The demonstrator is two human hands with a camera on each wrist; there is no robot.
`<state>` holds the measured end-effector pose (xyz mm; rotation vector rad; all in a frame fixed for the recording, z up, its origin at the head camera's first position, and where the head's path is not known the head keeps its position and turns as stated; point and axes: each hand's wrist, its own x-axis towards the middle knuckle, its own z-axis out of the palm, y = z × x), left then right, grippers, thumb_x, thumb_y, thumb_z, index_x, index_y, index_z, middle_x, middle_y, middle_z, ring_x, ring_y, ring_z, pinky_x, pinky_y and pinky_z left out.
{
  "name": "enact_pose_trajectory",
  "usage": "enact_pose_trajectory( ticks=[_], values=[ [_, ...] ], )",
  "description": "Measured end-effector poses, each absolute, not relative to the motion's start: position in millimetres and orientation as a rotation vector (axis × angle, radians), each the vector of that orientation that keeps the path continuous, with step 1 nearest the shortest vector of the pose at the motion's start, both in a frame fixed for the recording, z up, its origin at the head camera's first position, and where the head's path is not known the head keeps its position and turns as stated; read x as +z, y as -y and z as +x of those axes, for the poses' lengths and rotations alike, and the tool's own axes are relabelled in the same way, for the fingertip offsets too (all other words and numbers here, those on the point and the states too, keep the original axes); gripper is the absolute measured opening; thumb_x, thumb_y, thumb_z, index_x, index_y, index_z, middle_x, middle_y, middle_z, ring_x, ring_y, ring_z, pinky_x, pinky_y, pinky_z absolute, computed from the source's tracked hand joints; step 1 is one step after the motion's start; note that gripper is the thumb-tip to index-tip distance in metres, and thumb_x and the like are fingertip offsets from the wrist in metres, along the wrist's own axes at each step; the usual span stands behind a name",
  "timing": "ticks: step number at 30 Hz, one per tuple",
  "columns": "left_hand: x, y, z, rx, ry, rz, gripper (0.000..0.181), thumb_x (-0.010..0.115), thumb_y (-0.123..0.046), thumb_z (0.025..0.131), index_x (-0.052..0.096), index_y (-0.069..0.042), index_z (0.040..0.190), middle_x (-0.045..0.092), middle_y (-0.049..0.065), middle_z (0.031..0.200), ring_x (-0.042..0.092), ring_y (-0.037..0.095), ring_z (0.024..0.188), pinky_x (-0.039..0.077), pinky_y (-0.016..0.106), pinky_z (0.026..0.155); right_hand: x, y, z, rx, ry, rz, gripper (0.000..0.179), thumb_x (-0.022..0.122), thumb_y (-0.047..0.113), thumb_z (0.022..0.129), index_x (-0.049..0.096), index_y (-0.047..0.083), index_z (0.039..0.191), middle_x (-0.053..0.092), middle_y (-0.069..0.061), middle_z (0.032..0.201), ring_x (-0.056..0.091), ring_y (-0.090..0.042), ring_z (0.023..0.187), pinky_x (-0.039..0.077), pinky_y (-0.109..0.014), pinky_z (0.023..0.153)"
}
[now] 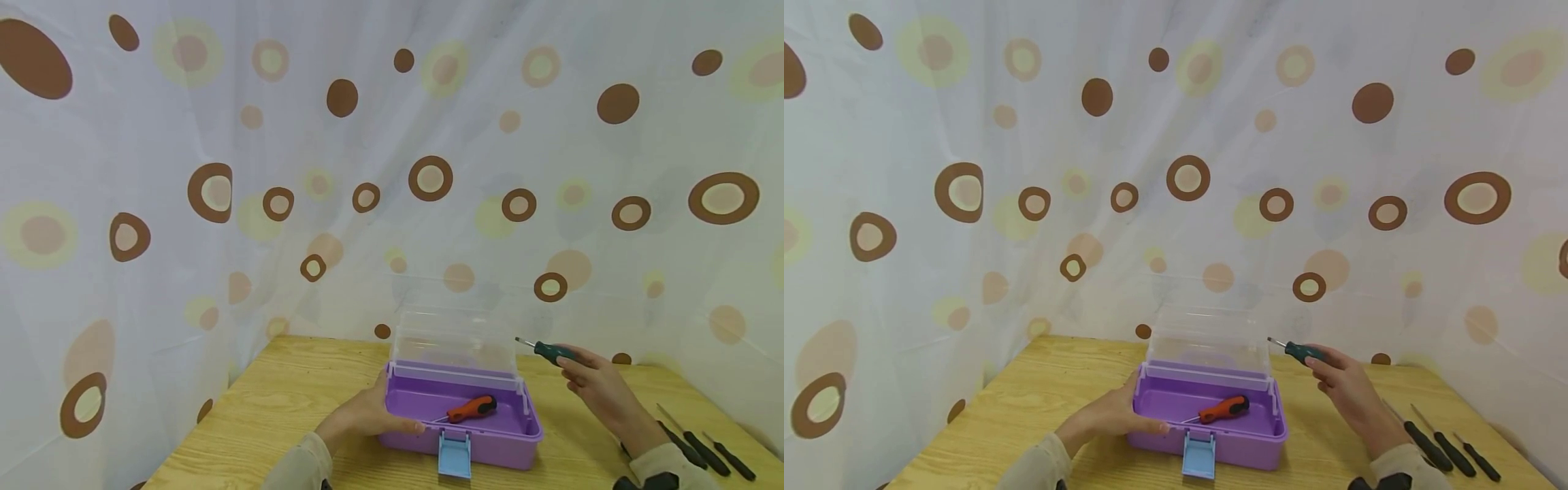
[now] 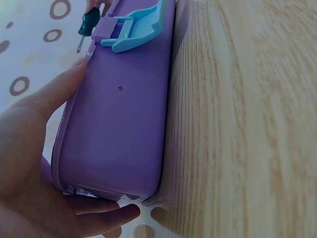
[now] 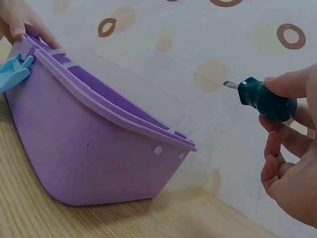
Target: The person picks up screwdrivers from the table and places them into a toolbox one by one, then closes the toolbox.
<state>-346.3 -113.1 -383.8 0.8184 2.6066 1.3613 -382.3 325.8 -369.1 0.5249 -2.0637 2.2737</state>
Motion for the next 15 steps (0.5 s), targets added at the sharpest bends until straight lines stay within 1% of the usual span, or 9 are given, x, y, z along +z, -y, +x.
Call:
enact_pose_trajectory(
  ticks=[7, 12, 15],
  values=[
    [-385.4, 112.9, -347.7, 1.350, -2.613, 0.804, 0.131, 0.090, -0.045, 0.076, 0.000, -0.006, 0.164, 0.053, 0.022, 0.144, 0.056, 0.039, 0.126, 0.039, 0.061, 0.107, -366.2, -317.1, -380.1, 2.232, 2.118, 0.589, 0.027, 0.055, 0.015, 0.109, 0.069, 0.017, 0.132, 0.052, 0.000, 0.117, 0.050, -0.014, 0.095, 0.050, -0.026, 0.081],
    [-386.8, 112.6, -349.8, 1.351, -2.608, 0.792, 0.132, 0.089, -0.046, 0.077, -0.001, -0.006, 0.165, 0.052, 0.022, 0.145, 0.056, 0.038, 0.126, 0.039, 0.060, 0.107, -367.0, -312.5, -380.1, 2.206, 2.172, 0.600, 0.028, 0.054, 0.015, 0.110, 0.067, 0.017, 0.135, 0.050, -0.002, 0.121, 0.047, -0.016, 0.098, 0.049, -0.027, 0.081],
    [-387.2, 112.5, -351.1, 1.356, -2.602, 0.811, 0.132, 0.089, -0.046, 0.077, -0.001, -0.006, 0.164, 0.052, 0.022, 0.145, 0.056, 0.039, 0.126, 0.039, 0.060, 0.107, -366.3, -308.8, -380.5, 2.176, 2.217, 0.595, 0.030, 0.054, 0.016, 0.110, 0.064, 0.014, 0.138, 0.051, -0.002, 0.124, 0.046, -0.017, 0.099, 0.048, -0.028, 0.082]
  ],
)
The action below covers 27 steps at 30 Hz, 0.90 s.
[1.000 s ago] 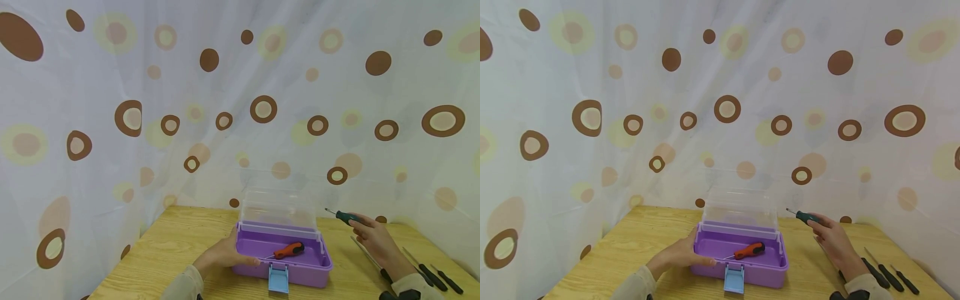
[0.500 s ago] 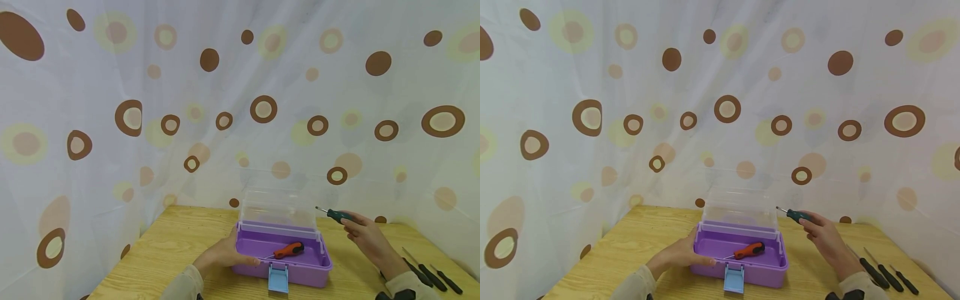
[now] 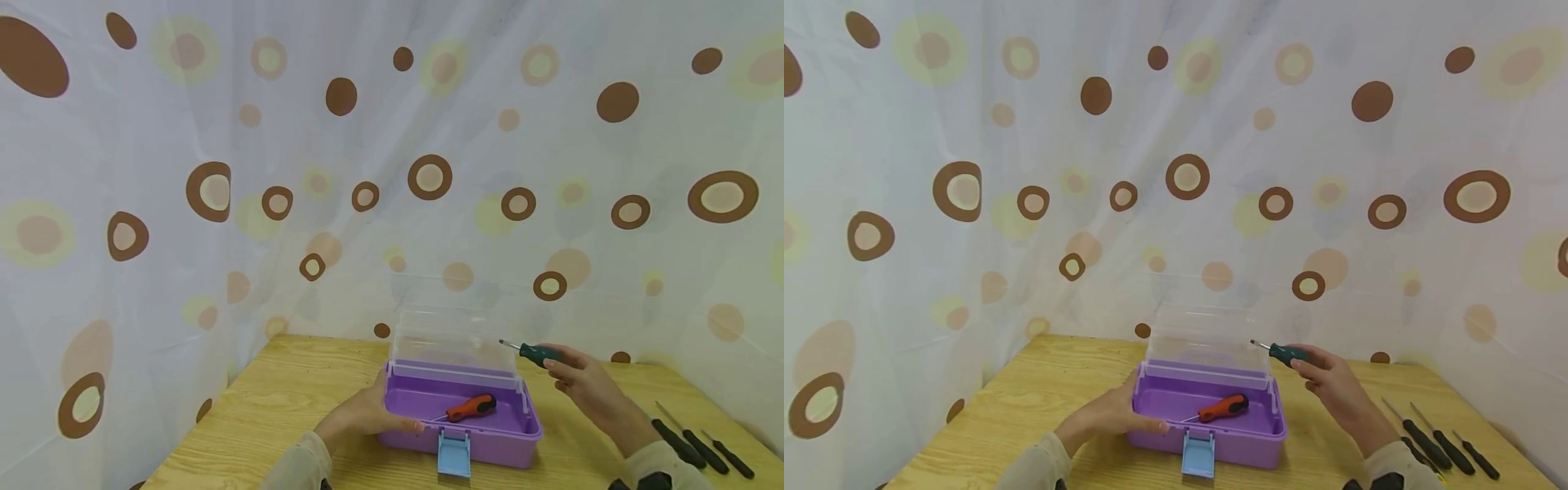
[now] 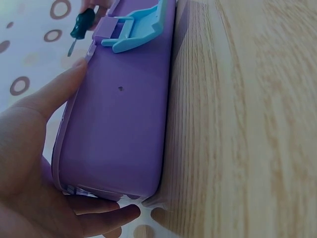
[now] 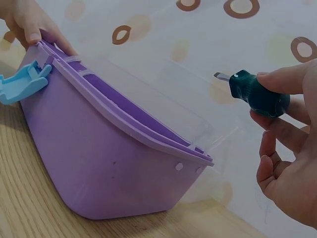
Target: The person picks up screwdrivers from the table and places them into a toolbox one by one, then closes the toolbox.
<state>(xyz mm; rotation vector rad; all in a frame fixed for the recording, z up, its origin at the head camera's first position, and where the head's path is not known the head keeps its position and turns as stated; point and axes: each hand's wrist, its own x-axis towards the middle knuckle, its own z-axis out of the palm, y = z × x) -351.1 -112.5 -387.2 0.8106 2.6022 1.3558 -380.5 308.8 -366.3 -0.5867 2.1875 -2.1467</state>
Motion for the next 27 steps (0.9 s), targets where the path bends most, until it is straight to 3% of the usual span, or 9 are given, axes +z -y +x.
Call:
enact_pose_trajectory(
  ticks=[12, 20, 24, 27],
  values=[
    [-386.1, 113.4, -347.4, 1.339, -2.622, 0.754, 0.135, 0.088, -0.051, 0.076, -0.003, -0.006, 0.165, 0.051, 0.024, 0.146, 0.055, 0.040, 0.127, 0.038, 0.061, 0.108, -358.7, -292.0, -373.5, -2.020, -2.278, -0.591, 0.034, 0.056, 0.017, 0.109, 0.061, 0.006, 0.140, 0.061, 0.004, 0.126, 0.048, -0.018, 0.105, 0.045, -0.031, 0.082],
    [-384.0, 112.7, -347.9, 1.368, -2.592, 0.839, 0.131, 0.089, -0.044, 0.077, -0.002, -0.006, 0.164, 0.052, 0.021, 0.145, 0.055, 0.040, 0.127, 0.039, 0.060, 0.107, -353.3, -286.5, -368.7, -1.889, -2.321, -0.627, 0.037, 0.057, 0.020, 0.108, 0.059, 0.005, 0.142, 0.063, 0.002, 0.125, 0.050, -0.017, 0.107, 0.043, -0.034, 0.086],
    [-383.2, 112.0, -348.0, 1.381, -2.576, 0.881, 0.127, 0.090, -0.038, 0.078, 0.001, -0.006, 0.164, 0.052, 0.020, 0.144, 0.055, 0.039, 0.126, 0.039, 0.060, 0.107, -352.4, -284.5, -368.2, -1.803, -2.351, -0.669, 0.044, 0.056, 0.021, 0.109, 0.051, 0.000, 0.147, 0.063, -0.002, 0.129, 0.051, -0.014, 0.116, 0.041, -0.037, 0.096],
    [-382.8, 111.8, -347.6, 1.378, -2.580, 0.870, 0.127, 0.090, -0.038, 0.078, 0.001, -0.007, 0.164, 0.052, 0.020, 0.144, 0.055, 0.039, 0.126, 0.040, 0.060, 0.107, -353.3, -282.9, -369.0, -1.762, -2.374, -0.691, 0.048, 0.057, 0.022, 0.108, 0.048, -0.003, 0.149, 0.061, -0.007, 0.137, 0.049, -0.016, 0.127, 0.037, -0.052, 0.108]
  ],
)
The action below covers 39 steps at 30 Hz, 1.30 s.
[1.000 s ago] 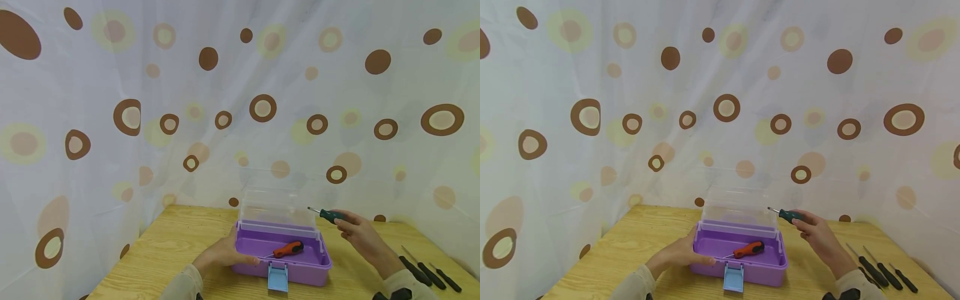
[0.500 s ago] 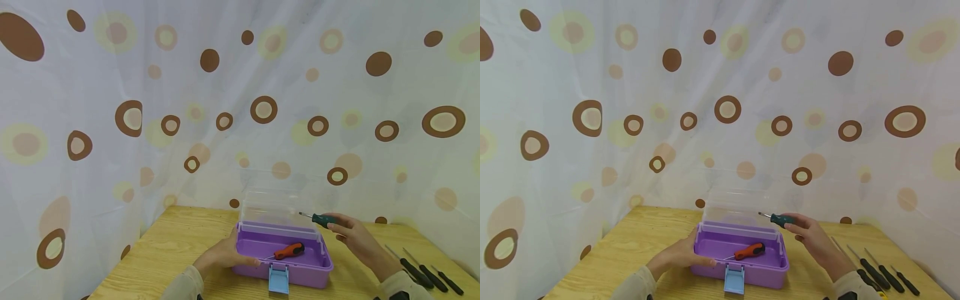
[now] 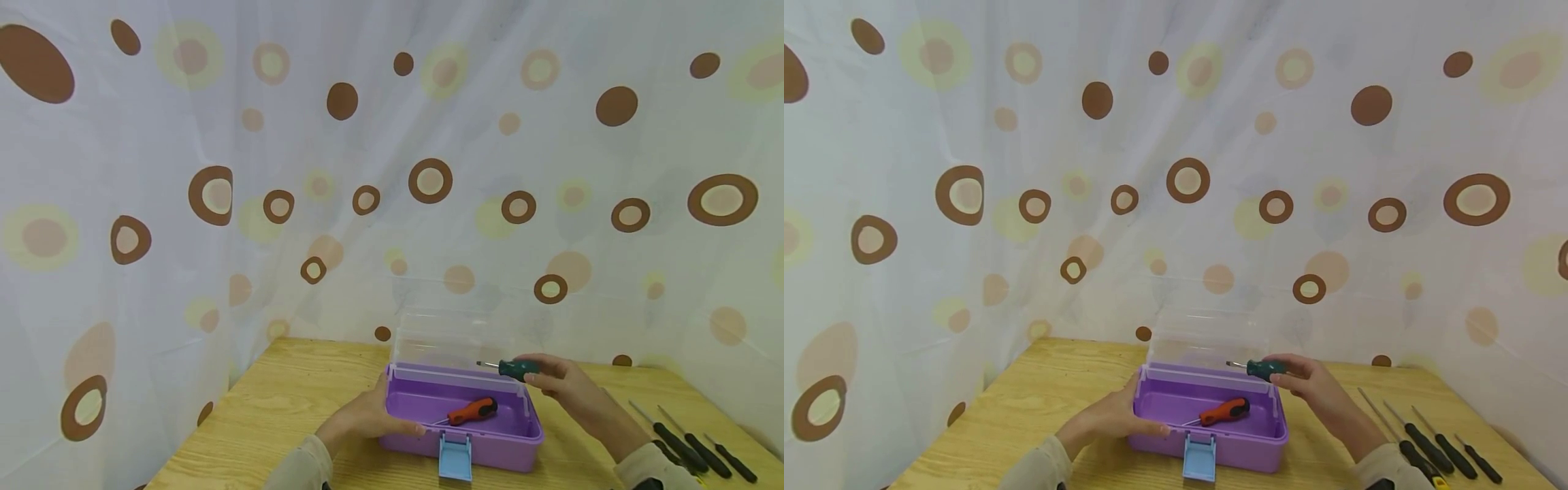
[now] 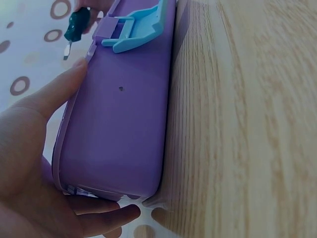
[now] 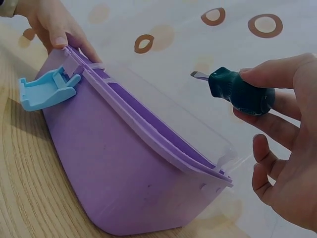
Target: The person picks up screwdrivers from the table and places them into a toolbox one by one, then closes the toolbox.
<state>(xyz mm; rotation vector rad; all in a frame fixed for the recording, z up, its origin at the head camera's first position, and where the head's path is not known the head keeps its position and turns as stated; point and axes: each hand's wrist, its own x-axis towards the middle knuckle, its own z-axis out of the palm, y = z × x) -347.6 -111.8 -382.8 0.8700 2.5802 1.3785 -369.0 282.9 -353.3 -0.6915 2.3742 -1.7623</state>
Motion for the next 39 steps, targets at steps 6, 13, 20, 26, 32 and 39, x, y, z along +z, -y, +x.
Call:
enact_pose_trajectory(
  ticks=[6, 13, 20, 26, 32, 39],
  values=[
    [-384.2, 112.9, -347.7, 1.367, -2.588, 0.842, 0.130, 0.089, -0.042, 0.078, -0.001, -0.008, 0.164, 0.051, 0.022, 0.146, 0.055, 0.040, 0.128, 0.039, 0.060, 0.108, -356.6, -281.0, -370.4, -1.744, -2.375, -0.728, 0.050, 0.058, 0.021, 0.108, 0.047, -0.006, 0.149, 0.055, -0.013, 0.147, 0.045, -0.018, 0.135, 0.021, -0.072, 0.113],
    [-384.1, 112.7, -346.6, 1.370, -2.596, 0.849, 0.127, 0.090, -0.038, 0.077, 0.002, -0.005, 0.163, 0.054, 0.021, 0.142, 0.057, 0.040, 0.125, 0.040, 0.059, 0.106, -357.6, -278.1, -369.7, -1.705, -2.375, -0.791, 0.049, 0.059, 0.018, 0.107, 0.048, -0.006, 0.148, 0.057, -0.010, 0.143, 0.057, -0.015, 0.121, 0.039, -0.055, 0.107],
    [-385.3, 112.4, -347.0, 1.350, -2.613, 0.846, 0.129, 0.090, -0.039, 0.077, 0.000, -0.005, 0.164, 0.054, 0.021, 0.143, 0.057, 0.039, 0.124, 0.040, 0.060, 0.106, -359.6, -276.9, -369.5, -1.697, -2.318, -0.877, 0.046, 0.058, 0.013, 0.107, 0.049, -0.006, 0.147, 0.058, -0.008, 0.141, 0.059, -0.017, 0.120, 0.047, -0.039, 0.098],
    [-386.2, 112.6, -347.5, 1.350, -2.615, 0.837, 0.128, 0.090, -0.039, 0.077, 0.001, -0.006, 0.164, 0.054, 0.020, 0.143, 0.057, 0.038, 0.125, 0.040, 0.060, 0.106, -361.0, -276.1, -370.5, -1.673, -2.311, -0.907, 0.045, 0.058, 0.012, 0.106, 0.050, -0.007, 0.147, 0.056, -0.011, 0.143, 0.058, -0.022, 0.119, 0.046, -0.046, 0.098],
    [-386.1, 113.0, -348.1, 1.348, -2.609, 0.846, 0.129, 0.090, -0.041, 0.077, 0.001, -0.006, 0.164, 0.054, 0.020, 0.143, 0.057, 0.038, 0.125, 0.039, 0.060, 0.107, -362.1, -273.8, -369.5, -1.656, -2.305, -0.926, 0.043, 0.058, 0.010, 0.106, 0.052, -0.007, 0.145, 0.052, -0.016, 0.145, 0.053, -0.022, 0.123, 0.046, -0.046, 0.096],
    [-386.2, 112.7, -350.3, 1.349, -2.611, 0.835, 0.129, 0.090, -0.044, 0.077, 0.002, -0.006, 0.164, 0.054, 0.019, 0.143, 0.057, 0.037, 0.125, 0.040, 0.059, 0.106, -360.2, -271.3, -367.6, -1.603, -2.297, -0.947, 0.043, 0.060, 0.010, 0.104, 0.055, -0.006, 0.144, 0.062, -0.018, 0.129, 0.055, -0.027, 0.111, 0.044, -0.047, 0.093]
  ],
)
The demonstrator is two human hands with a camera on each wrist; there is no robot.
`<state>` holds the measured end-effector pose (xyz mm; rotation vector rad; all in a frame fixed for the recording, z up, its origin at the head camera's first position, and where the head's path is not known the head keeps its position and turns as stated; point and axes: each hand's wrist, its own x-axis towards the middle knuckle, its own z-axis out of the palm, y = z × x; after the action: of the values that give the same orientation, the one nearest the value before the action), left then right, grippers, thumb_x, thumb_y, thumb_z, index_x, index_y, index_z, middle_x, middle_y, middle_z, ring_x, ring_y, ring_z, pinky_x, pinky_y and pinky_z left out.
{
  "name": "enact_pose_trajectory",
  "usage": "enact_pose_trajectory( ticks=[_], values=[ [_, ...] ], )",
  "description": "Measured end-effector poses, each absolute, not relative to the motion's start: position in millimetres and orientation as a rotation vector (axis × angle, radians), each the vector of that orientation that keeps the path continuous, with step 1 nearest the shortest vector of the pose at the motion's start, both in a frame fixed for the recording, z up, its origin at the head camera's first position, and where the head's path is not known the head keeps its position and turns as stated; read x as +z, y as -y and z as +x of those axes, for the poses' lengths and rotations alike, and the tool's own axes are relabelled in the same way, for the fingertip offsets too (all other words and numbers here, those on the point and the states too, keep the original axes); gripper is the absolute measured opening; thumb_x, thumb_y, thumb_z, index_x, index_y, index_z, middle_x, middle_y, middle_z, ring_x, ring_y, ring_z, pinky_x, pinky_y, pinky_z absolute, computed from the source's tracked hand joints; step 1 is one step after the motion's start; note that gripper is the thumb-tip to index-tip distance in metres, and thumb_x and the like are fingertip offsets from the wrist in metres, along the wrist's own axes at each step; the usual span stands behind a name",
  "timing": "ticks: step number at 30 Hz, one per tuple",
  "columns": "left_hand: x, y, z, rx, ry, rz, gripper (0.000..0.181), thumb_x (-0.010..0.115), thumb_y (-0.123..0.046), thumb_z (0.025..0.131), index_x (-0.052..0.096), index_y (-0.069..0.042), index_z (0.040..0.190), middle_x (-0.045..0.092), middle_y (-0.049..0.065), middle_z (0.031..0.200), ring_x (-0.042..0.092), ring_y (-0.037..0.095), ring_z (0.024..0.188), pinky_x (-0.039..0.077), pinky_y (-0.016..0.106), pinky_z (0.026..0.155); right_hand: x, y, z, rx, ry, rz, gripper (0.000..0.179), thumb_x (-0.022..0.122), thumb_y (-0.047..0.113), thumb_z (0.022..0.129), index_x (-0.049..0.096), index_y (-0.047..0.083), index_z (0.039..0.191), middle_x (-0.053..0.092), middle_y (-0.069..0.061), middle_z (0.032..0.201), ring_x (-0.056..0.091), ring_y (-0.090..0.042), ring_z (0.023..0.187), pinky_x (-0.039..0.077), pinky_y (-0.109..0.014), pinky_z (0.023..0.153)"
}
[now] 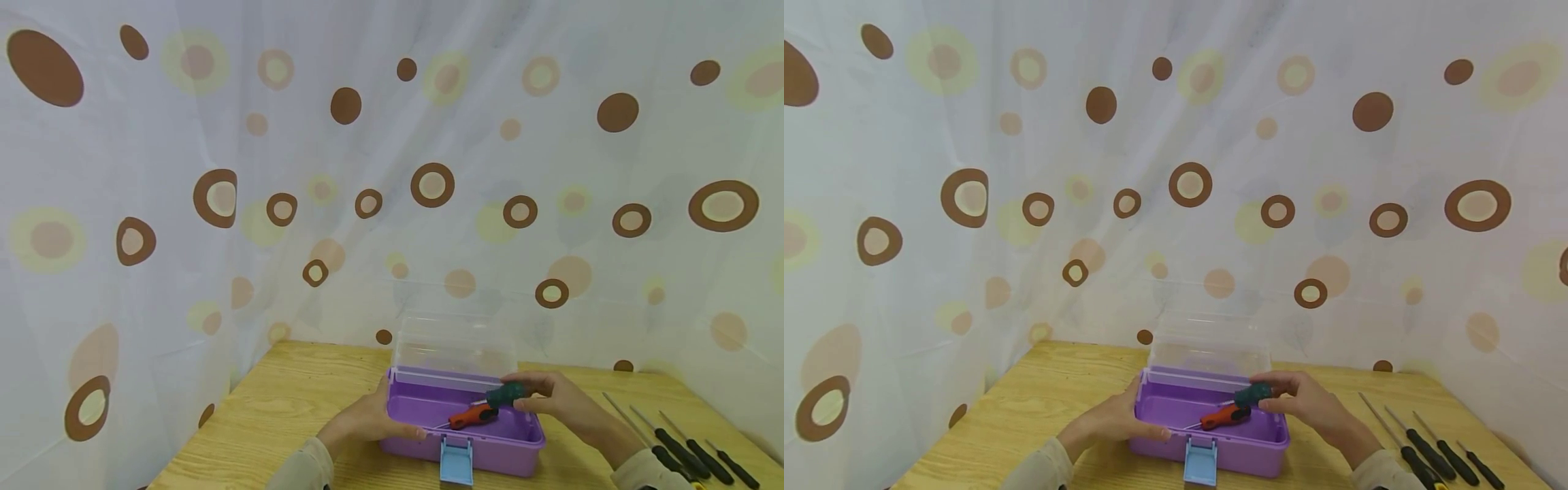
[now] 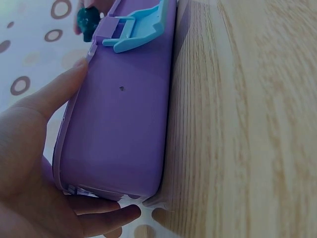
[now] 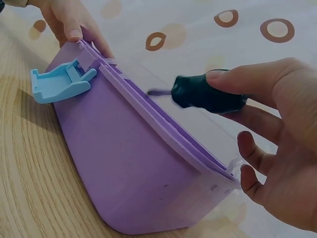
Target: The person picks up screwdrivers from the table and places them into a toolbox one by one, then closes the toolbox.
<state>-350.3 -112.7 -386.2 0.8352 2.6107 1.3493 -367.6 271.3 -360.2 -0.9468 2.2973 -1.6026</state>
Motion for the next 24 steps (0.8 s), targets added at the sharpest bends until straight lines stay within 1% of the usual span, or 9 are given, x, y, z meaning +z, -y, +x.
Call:
enact_pose_trajectory(
  ticks=[2, 4, 5, 8, 11, 14, 18, 24],
  values=[
    [-386.0, 112.7, -349.9, 1.347, -2.611, 0.828, 0.130, 0.090, -0.044, 0.077, 0.001, -0.006, 0.164, 0.054, 0.019, 0.144, 0.057, 0.038, 0.125, 0.040, 0.059, 0.107, -360.0, -271.5, -367.3, -1.582, -2.310, -0.956, 0.042, 0.060, 0.010, 0.105, 0.055, -0.006, 0.143, 0.062, -0.020, 0.131, 0.054, -0.025, 0.112, 0.043, -0.047, 0.094],
    [-385.7, 113.0, -349.3, 1.347, -2.609, 0.822, 0.131, 0.090, -0.044, 0.077, 0.000, -0.005, 0.164, 0.053, 0.020, 0.144, 0.056, 0.038, 0.125, 0.039, 0.060, 0.107, -360.2, -272.4, -367.5, -1.573, -2.326, -0.963, 0.040, 0.058, 0.010, 0.105, 0.056, -0.006, 0.143, 0.060, -0.021, 0.136, 0.053, -0.019, 0.117, 0.042, -0.047, 0.096],
    [-385.3, 113.1, -348.8, 1.351, -2.604, 0.824, 0.131, 0.090, -0.044, 0.077, 0.000, -0.005, 0.164, 0.053, 0.021, 0.144, 0.056, 0.038, 0.125, 0.039, 0.061, 0.107, -360.3, -273.0, -367.7, -1.573, -2.330, -0.968, 0.040, 0.057, 0.010, 0.106, 0.056, -0.006, 0.142, 0.059, -0.021, 0.139, 0.052, -0.015, 0.119, 0.042, -0.046, 0.097],
    [-384.9, 113.8, -347.5, 1.348, -2.602, 0.824, 0.131, 0.089, -0.044, 0.078, -0.001, -0.006, 0.164, 0.052, 0.020, 0.145, 0.056, 0.038, 0.125, 0.039, 0.061, 0.107, -360.4, -275.3, -368.3, -1.593, -2.322, -0.970, 0.038, 0.054, 0.009, 0.107, 0.056, -0.008, 0.142, 0.058, -0.023, 0.140, 0.051, -0.008, 0.126, 0.044, -0.040, 0.100],
    [-384.7, 114.0, -346.5, 1.342, -2.605, 0.825, 0.131, 0.089, -0.044, 0.078, -0.002, -0.006, 0.164, 0.053, 0.020, 0.144, 0.057, 0.037, 0.124, 0.039, 0.061, 0.107, -360.4, -277.2, -369.0, -1.618, -2.294, -0.971, 0.039, 0.053, 0.009, 0.108, 0.054, -0.009, 0.142, 0.057, -0.023, 0.140, 0.053, -0.008, 0.125, 0.047, -0.035, 0.098],
    [-384.8, 113.8, -345.9, 1.330, -2.621, 0.821, 0.131, 0.089, -0.043, 0.077, -0.001, -0.006, 0.164, 0.054, 0.021, 0.143, 0.057, 0.038, 0.124, 0.039, 0.061, 0.107, -360.5, -278.4, -369.6, -1.629, -2.280, -0.969, 0.039, 0.053, 0.010, 0.108, 0.054, -0.010, 0.142, 0.057, -0.021, 0.140, 0.054, -0.009, 0.125, 0.049, -0.032, 0.098],
    [-385.1, 113.3, -346.2, 1.322, -2.636, 0.817, 0.131, 0.089, -0.044, 0.076, 0.000, -0.006, 0.164, 0.053, 0.021, 0.144, 0.057, 0.039, 0.124, 0.039, 0.061, 0.107, -360.2, -279.7, -369.5, -1.644, -2.291, -0.972, 0.038, 0.054, 0.010, 0.108, 0.055, -0.010, 0.140, 0.058, -0.023, 0.139, 0.056, -0.009, 0.123, 0.049, -0.030, 0.097],
    [-387.5, 112.0, -348.4, 1.327, -2.642, 0.768, 0.133, 0.090, -0.048, 0.075, 0.001, -0.005, 0.164, 0.055, 0.018, 0.142, 0.058, 0.036, 0.123, 0.040, 0.060, 0.106, -358.8, -281.4, -367.2, -1.648, -2.302, -0.996, 0.040, 0.055, 0.010, 0.108, 0.053, -0.012, 0.141, 0.057, -0.026, 0.138, 0.060, -0.011, 0.121, 0.050, -0.031, 0.096]
  ],
)
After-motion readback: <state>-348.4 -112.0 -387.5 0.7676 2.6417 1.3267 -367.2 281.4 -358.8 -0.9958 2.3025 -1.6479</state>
